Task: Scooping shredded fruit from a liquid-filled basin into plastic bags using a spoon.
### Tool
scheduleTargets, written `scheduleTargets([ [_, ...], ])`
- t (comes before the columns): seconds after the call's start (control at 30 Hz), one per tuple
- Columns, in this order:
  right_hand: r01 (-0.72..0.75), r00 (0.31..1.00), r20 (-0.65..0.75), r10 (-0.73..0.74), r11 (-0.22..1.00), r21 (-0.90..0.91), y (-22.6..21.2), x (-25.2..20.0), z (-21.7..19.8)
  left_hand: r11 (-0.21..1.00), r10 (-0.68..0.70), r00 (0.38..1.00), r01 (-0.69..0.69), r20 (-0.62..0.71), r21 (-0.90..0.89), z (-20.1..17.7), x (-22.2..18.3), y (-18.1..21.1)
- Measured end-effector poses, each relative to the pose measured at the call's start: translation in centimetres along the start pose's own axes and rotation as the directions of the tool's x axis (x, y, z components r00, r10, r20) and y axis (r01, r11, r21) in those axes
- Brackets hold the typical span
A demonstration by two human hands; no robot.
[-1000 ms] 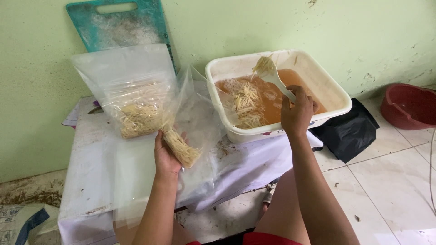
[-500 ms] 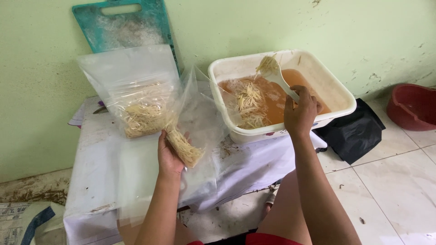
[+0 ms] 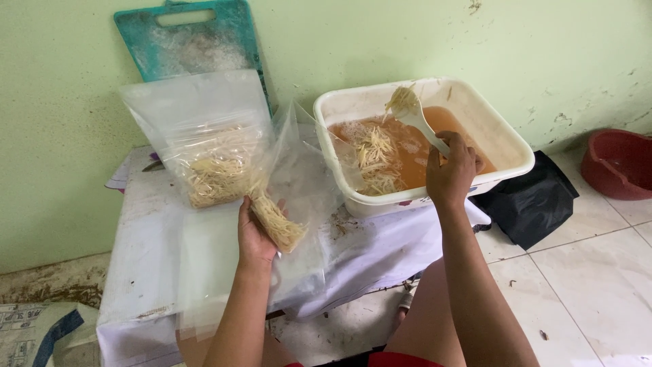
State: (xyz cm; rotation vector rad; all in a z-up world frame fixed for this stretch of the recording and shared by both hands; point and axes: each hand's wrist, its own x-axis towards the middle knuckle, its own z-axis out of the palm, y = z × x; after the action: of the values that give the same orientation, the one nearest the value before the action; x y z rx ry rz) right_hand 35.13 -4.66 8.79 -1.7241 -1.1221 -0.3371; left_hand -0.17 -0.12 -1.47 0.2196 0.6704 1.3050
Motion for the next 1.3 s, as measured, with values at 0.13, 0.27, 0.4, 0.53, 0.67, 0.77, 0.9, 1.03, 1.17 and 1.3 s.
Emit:
scheduleTargets([
  [0.13,0.004,1.0,0.003,-0.004,1.0,-0.004,-0.1,-0.1,-0.1,1.0,0.005,1.0,-0.005,-0.001,-0.005,0.5,-0.4,0.1],
  [0.27,0.006,1.0,0.006,-0.006,1.0,-0.018,-0.1,0.0,-0.1,1.0,0.002,1.0,-0.002,-0.027,-0.006,0.5,-0.3,0.2],
  [0.4,0.015,1.0,-0.002,-0.015,1.0,-0.002,0.1,0.0,0.0,1.0,0.006,1.0,-0.006,-0.03,-0.017,0.5,-0.2,0.2],
  [0.53,0.022,1.0,-0.006,-0.022,1.0,-0.009,-0.2,-0.1,-0.2,1.0,0.013,1.0,-0.014,-0.022,-0.011,0.0,0.0,0.0],
  [0.67,0.014,1.0,-0.006,-0.014,1.0,-0.004,-0.4,0.0,-0.3,1.0,0.014,1.0,-0.014,-0.021,0.006,-0.1,0.1,0.0],
  [0.77,0.009,1.0,-0.008,-0.009,1.0,-0.003,-0.2,-0.1,-0.1,1.0,0.016,1.0,-0.016,-0.014,0.011,-0.2,0.2,0.0],
  [0.9,-0.008,1.0,-0.004,0.008,1.0,-0.011,-0.5,0.0,-0.3,1.0,0.018,1.0,-0.018,-0.003,0.019,-0.5,0.6,-0.1],
  [1.03,0.0,1.0,-0.016,0.0,1.0,-0.01,-0.3,0.0,-0.1,1.0,-0.001,1.0,0.0,-0.013,-0.013,0.4,-0.4,0.3],
  [1.17,-0.008,1.0,-0.016,0.008,1.0,-0.01,-0.3,-0.1,-0.1,1.0,-0.008,1.0,0.007,-0.019,-0.026,0.5,-0.6,0.3],
  [1.3,-0.027,1.0,0.004,0.027,0.999,-0.028,-0.1,0.0,-0.1,0.999,-0.013,1.0,0.012,-0.026,-0.036,0.1,-0.1,0.2],
])
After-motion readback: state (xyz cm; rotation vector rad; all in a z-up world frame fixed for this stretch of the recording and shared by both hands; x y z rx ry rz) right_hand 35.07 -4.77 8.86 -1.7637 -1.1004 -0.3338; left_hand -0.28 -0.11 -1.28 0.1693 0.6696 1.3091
